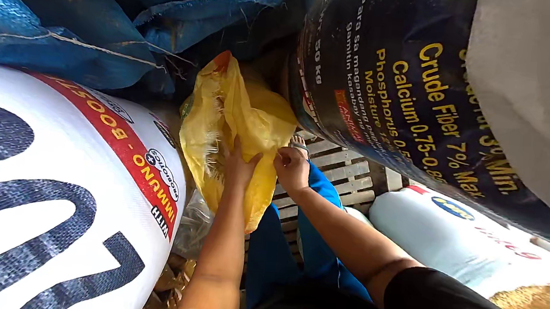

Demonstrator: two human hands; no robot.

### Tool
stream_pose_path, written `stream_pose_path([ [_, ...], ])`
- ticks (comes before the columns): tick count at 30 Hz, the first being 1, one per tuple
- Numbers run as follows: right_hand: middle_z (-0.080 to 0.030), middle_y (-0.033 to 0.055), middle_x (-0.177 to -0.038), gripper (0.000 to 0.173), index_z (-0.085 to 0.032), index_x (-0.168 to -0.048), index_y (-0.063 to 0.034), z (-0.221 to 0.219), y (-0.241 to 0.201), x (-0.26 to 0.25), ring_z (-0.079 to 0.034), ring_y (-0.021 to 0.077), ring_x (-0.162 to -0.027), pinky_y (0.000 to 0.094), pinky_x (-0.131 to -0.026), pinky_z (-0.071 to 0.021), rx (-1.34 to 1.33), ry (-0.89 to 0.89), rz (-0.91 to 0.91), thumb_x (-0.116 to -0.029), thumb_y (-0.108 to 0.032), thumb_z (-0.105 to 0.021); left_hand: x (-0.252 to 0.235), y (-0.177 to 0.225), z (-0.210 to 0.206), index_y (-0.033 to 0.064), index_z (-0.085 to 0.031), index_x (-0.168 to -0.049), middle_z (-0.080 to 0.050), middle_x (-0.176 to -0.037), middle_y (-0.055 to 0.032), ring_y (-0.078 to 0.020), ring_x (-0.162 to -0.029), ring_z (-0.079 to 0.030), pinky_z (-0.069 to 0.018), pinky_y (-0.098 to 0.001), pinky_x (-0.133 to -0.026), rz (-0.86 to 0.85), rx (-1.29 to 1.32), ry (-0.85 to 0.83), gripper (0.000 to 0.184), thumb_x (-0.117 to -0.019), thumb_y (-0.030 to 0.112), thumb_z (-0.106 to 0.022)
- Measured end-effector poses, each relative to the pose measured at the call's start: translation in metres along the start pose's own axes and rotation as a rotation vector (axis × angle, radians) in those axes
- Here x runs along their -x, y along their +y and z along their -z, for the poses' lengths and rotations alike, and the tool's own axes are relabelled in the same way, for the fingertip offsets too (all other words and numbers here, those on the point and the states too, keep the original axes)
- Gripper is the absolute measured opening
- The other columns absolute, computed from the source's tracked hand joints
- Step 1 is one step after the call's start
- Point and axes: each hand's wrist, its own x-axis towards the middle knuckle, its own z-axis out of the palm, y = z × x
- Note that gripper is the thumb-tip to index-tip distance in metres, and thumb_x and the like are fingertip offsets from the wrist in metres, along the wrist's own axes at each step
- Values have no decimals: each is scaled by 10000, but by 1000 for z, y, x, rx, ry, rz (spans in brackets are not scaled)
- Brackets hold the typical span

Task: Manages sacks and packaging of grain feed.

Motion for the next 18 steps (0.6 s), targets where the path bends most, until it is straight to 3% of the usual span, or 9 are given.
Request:
stream_pose_path([
  [1, -702, 211, -1037, 207, -713, -1111, 37, -3, 0, 5, -705, 289, -878, 448, -799, -605, -13, 33, 92, -939, -71, -676, 1, 1, -1, 163, -281, -1639, -123, -1718, -175, -389, -1573, -151, -198, -683, -1202, 37, 164, -121, 780, -1020, 545, -563],
  [2, -710, 210, -1009, 191, -722, -1084, 46, -6, 2, 9, -715, 276, -850, 427, -773, -617, -27, 45, 173, -928, -55, -681, 6, 4, -3, 114, -336, -1606, -292, -1677, -126, -276, -1538, -294, -299, -556, -1217, 75, 410, -247, 660, -1091, 523, -386],
  [3, -713, 207, -994, 176, -727, -1063, 51, -9, 5, 11, -717, 270, -842, 417, -765, -620, -38, 40, 238, -920, -42, -681, 12, 9, -7, 82, -428, -1533, -513, -1528, -94, -184, -1385, -494, -447, -445, -1119, 132, 717, -349, 734, -1071, 620, -236],
  [5, -718, 199, -972, 158, -731, -1034, 49, -11, 12, 9, -721, 258, -817, 406, -748, -625, -56, 36, 323, -902, -26, -689, 11, 12, -22, 72, -425, -1478, -634, -1328, -121, -189, -1187, -622, -543, -403, -989, 208, 1185, -472, 871, -969, 769, -307],
  [7, -720, 198, -984, 159, -727, -1038, 49, -10, 16, 8, -724, 253, -812, 400, -747, -629, -76, 29, 318, -899, -23, -695, 6, 12, -39, 122, -397, -1535, -597, -1383, -190, -303, -1212, -609, -526, -514, -987, 375, 1182, -310, 680, -1036, 574, -492],
  [9, -719, 188, -982, 157, -715, -1036, 49, -6, 20, 7, -726, 239, -821, 393, -761, -631, -101, 53, 279, -909, -42, -700, -1, 5, -49, 212, -301, -1591, -545, -1450, -203, -349, -1225, -600, -528, -559, -972, 464, 1146, -220, 721, -999, 367, -681],
  [12, -694, 195, -974, 157, -690, -1028, 65, 5, 25, 5, -704, 245, -855, 402, -790, -616, -119, 105, 222, -905, -32, -672, -7, -7, -43, 135, -461, -1511, -610, -1361, -191, -326, -1152, -631, -546, -538, -913, 510, 1164, 32, 539, -1010, 171, -658],
  [15, -665, 189, -956, 98, -687, -949, 50, 8, 32, 3, -676, 237, -820, 373, -735, -602, -63, 184, 242, -891, -18, -647, -16, -22, -31, 17, -444, -1493, -516, -1471, -239, -370, -1322, -528, -469, -564, -1056, 585, 1019, 271, 477, -1070, 203, -558],
  [18, -658, 188, -937, 84, -690, -909, 39, 9, 29, 1, -660, 249, -796, 380, -706, -585, -22, 179, 254, -884, -25, -643, -23, -27, -19, -15, -382, -1534, -421, -1565, -240, -345, -1449, -421, -368, -534, -1188, 327, 845, 187, 638, -1101, 452, -406],
])
